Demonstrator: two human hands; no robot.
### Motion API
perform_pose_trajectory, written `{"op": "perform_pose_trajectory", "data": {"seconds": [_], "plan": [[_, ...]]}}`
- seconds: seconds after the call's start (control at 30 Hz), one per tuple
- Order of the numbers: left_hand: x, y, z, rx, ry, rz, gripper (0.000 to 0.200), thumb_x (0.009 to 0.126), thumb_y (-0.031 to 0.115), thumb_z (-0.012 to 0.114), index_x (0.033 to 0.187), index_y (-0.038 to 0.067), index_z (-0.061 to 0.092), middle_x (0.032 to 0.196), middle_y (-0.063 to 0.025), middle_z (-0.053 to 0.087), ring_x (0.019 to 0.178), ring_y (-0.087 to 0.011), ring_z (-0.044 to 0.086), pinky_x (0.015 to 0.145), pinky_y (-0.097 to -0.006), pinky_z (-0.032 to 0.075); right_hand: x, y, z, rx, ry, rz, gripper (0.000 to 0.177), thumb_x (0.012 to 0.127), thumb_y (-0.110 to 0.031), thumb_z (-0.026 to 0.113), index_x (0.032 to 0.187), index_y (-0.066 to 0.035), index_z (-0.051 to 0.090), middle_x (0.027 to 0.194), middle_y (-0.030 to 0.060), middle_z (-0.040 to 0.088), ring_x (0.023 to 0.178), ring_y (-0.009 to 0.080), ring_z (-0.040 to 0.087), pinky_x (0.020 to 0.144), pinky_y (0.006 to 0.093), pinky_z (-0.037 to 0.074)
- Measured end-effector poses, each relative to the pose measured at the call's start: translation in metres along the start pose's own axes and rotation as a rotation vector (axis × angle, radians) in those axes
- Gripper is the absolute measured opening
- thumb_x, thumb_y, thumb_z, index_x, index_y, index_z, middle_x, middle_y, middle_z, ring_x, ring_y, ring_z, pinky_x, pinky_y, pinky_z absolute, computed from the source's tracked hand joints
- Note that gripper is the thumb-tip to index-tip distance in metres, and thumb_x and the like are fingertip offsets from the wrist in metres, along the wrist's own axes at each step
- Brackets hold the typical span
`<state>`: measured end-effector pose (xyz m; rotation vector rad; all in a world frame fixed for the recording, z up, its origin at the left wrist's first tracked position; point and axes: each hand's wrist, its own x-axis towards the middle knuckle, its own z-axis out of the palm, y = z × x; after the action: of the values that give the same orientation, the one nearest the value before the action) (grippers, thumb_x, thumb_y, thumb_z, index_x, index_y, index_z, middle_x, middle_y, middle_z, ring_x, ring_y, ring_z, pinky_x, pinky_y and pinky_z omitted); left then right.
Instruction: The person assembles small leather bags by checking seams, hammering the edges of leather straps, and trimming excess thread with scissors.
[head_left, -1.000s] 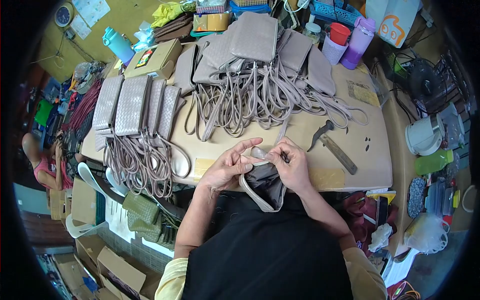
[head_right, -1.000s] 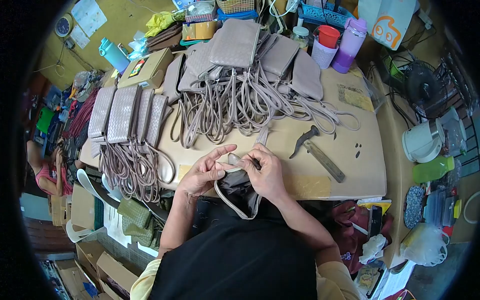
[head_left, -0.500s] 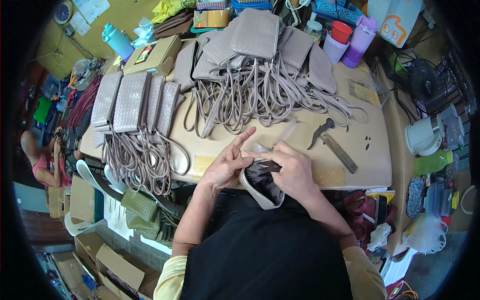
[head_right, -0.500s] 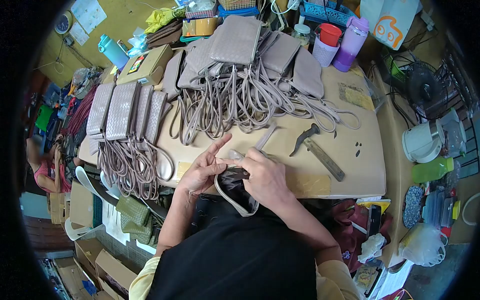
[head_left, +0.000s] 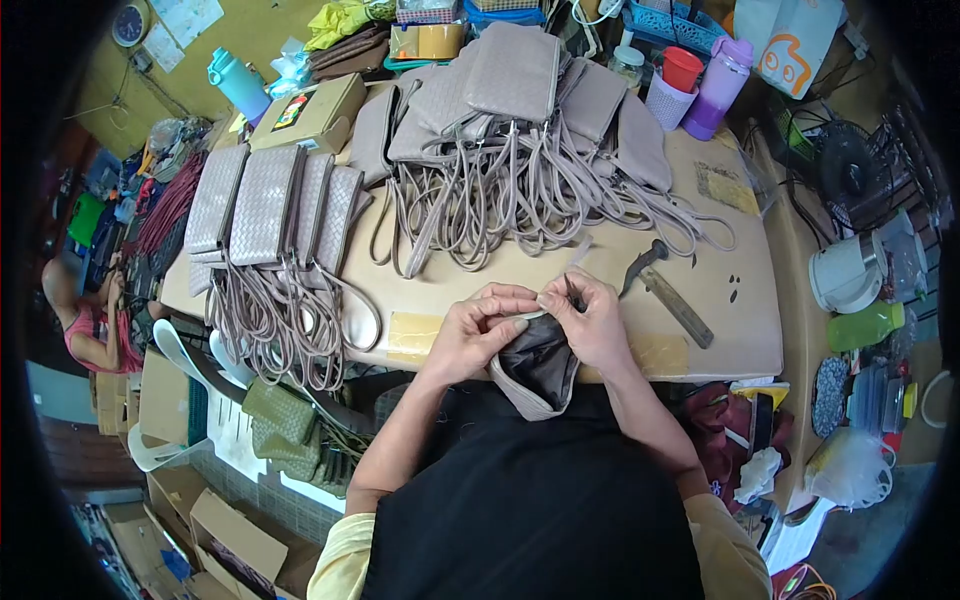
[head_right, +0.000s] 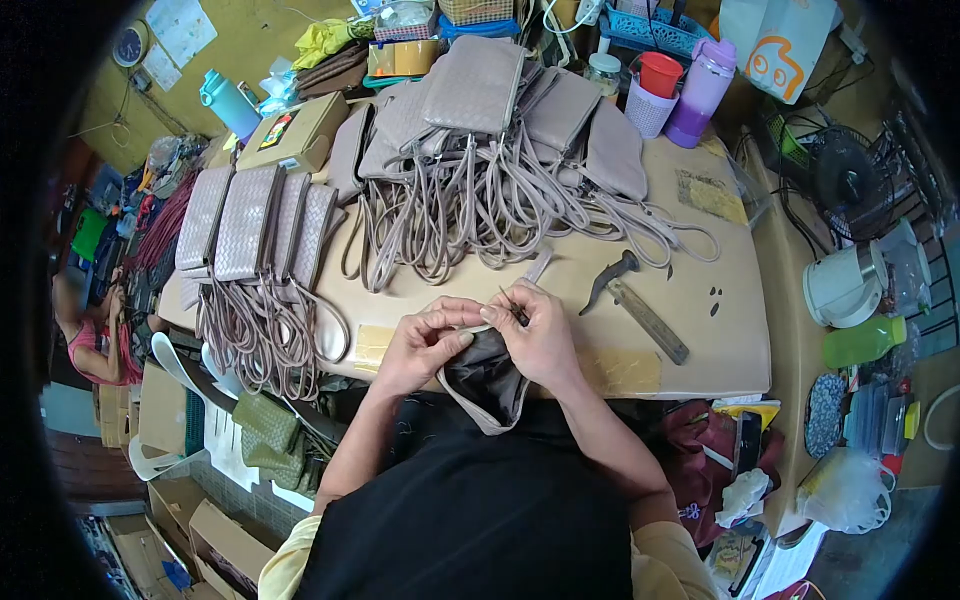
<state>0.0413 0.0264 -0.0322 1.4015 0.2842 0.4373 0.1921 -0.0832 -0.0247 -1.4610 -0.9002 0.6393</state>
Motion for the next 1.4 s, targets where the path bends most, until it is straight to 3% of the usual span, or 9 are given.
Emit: {"op": "perform_pose_trajectory", "data": {"seconds": [0.3,0.37,0.73,0.83,0.9,1.03,1.17,1.33,1.4], "plan": [[0.008,-0.009,0.011,0.116,0.236,0.055,0.006,0.085,0.002,0.066,0.090,-0.001,0.064,0.106,-0.0087,0.061,0.095,-0.0141,0.057,0.085,-0.0258,0.045,0.002,-0.038,0.002,-0.294,0.035,-0.199,0.014,0.083,-0.009,0.069,0.087,0.002,0.062,0.079,0.0070,0.056,0.071,0.0148,0.054,0.067,0.0281,0.043],[0.006,-0.011,0.011,0.070,0.283,0.044,0.005,0.087,0.002,0.064,0.089,-0.001,0.061,0.107,-0.0098,0.061,0.095,-0.0145,0.057,0.086,-0.0264,0.045,-0.004,-0.038,-0.005,-0.298,0.151,-0.235,0.020,0.081,-0.015,0.069,0.095,-0.003,0.061,0.092,0.0105,0.056,0.081,0.0277,0.061,0.070,0.0382,0.047],[0.004,-0.005,0.013,0.355,0.311,0.216,0.008,0.090,0.006,0.059,0.087,-0.002,0.055,0.106,-0.0137,0.059,0.095,-0.0186,0.056,0.086,-0.0308,0.044,-0.025,-0.046,-0.006,-0.704,-0.018,-0.078,0.024,0.077,-0.018,0.072,0.094,-0.007,0.060,0.091,0.0089,0.055,0.081,0.0322,0.061,0.068,0.0439,0.048],[0.004,-0.002,0.015,0.327,0.328,0.209,0.010,0.089,0.006,0.059,0.086,-0.002,0.055,0.105,-0.0143,0.057,0.093,-0.0211,0.056,0.086,-0.0326,0.045,-0.024,-0.042,-0.004,-0.678,0.042,-0.224,0.021,0.075,-0.013,0.074,0.091,-0.004,0.063,0.082,0.0080,0.054,0.051,0.0238,0.053,0.051,0.0356,0.042],[0.005,-0.004,0.014,0.457,0.322,0.323,0.011,0.089,0.007,0.059,0.085,-0.002,0.054,0.104,-0.0147,0.057,0.092,-0.0209,0.056,0.084,-0.0308,0.044,-0.024,-0.044,-0.005,-0.676,-0.004,-0.158,0.019,0.077,-0.015,0.072,0.089,-0.006,0.061,0.088,0.0095,0.056,0.078,0.0299,0.062,0.066,0.0412,0.048],[0.004,-0.017,0.011,0.359,0.353,0.335,0.011,0.093,0.008,0.056,0.088,-0.002,0.053,0.103,-0.0126,0.056,0.091,-0.0163,0.055,0.082,-0.0275,0.044,-0.015,-0.017,-0.013,-0.175,0.201,-0.193,0.020,0.081,-0.015,0.072,0.092,-0.003,0.061,0.089,0.0089,0.056,0.077,0.0205,0.059,0.069,0.0305,0.047],[0.003,-0.022,0.006,0.140,0.408,0.192,0.013,0.098,0.012,0.050,0.095,0.000,0.051,0.099,-0.0061,0.055,0.084,-0.0085,0.048,0.077,-0.0231,0.041,-0.009,-0.011,-0.037,-0.475,0.243,-0.337,0.040,0.079,-0.018,0.076,0.107,0.000,0.053,0.097,0.0101,0.056,0.082,0.0210,0.057,0.078,0.0299,0.046],[0.005,-0.027,-0.001,0.137,0.422,0.209,0.021,0.100,0.026,0.049,0.097,0.005,0.054,0.088,0.0006,0.054,0.069,-0.0043,0.035,0.065,-0.0190,0.032,-0.004,0.030,-0.028,0.165,0.008,0.068,0.043,0.077,-0.009,0.076,0.110,-0.001,0.051,0.098,0.0038,0.060,0.090,0.0116,0.056,0.082,0.0256,0.044],[0.004,-0.022,-0.014,-0.152,0.634,0.126,0.019,0.099,0.024,0.049,0.096,0.006,0.056,0.087,-0.0030,0.058,0.077,-0.0083,0.053,0.071,-0.0191,0.038,-0.006,0.031,-0.029,0.170,-0.011,0.087,0.039,0.078,-0.003,0.074,0.111,-0.001,0.054,0.099,0.0014,0.061,0.091,0.0079,0.054,0.083,0.0231,0.044]]}}
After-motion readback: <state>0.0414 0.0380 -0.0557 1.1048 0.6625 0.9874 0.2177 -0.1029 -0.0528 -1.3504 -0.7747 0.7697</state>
